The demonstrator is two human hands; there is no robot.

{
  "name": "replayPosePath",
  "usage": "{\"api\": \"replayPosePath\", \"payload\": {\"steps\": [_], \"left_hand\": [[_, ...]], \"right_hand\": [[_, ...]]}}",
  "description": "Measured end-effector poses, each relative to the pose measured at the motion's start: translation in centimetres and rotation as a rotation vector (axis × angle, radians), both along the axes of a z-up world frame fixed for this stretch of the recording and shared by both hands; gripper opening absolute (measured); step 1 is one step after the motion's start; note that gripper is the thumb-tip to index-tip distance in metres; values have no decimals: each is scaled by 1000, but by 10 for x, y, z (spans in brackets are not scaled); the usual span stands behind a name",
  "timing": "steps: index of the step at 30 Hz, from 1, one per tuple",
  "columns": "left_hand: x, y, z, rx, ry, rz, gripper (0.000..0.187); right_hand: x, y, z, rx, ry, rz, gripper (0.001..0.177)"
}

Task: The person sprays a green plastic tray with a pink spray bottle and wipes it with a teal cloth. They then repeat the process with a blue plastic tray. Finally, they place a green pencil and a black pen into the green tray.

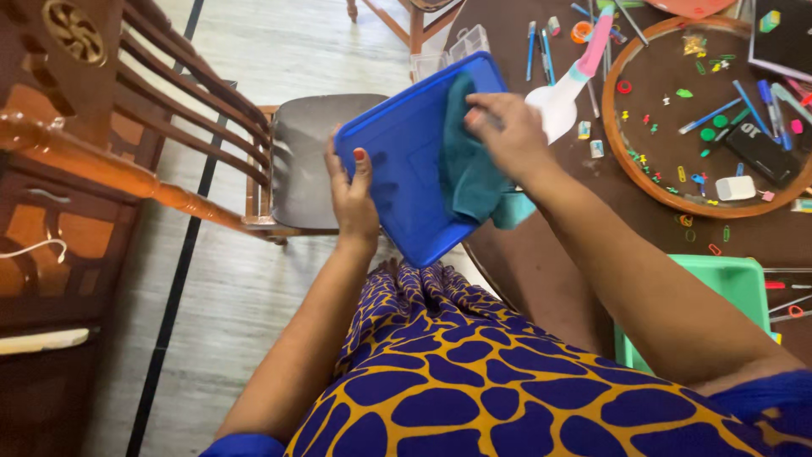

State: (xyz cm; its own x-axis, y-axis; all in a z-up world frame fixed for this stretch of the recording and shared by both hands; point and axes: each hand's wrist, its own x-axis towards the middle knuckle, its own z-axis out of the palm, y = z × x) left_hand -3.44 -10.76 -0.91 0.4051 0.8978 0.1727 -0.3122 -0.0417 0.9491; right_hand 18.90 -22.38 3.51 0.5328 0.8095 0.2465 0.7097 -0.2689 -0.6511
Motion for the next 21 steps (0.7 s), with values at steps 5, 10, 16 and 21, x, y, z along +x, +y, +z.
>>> {"api": "replayPosePath", "payload": {"steps": [5,10,16,21], "left_hand": [[1,-12,3,-17,-20,69,67],[0,-24,11,-26,-34,4,61],[2,-5,22,9,-71,-101,55],[11,2,20,-26,-132,-179,52]], "right_hand": [[-29,-8,-40,-524,-162,-28,102],[-26,-12,-56,-270,-245,-101,103],[-19,-2,-43,-67,-247,-32,85],[-59,7,-15,-94,-439,-5,77]]}}
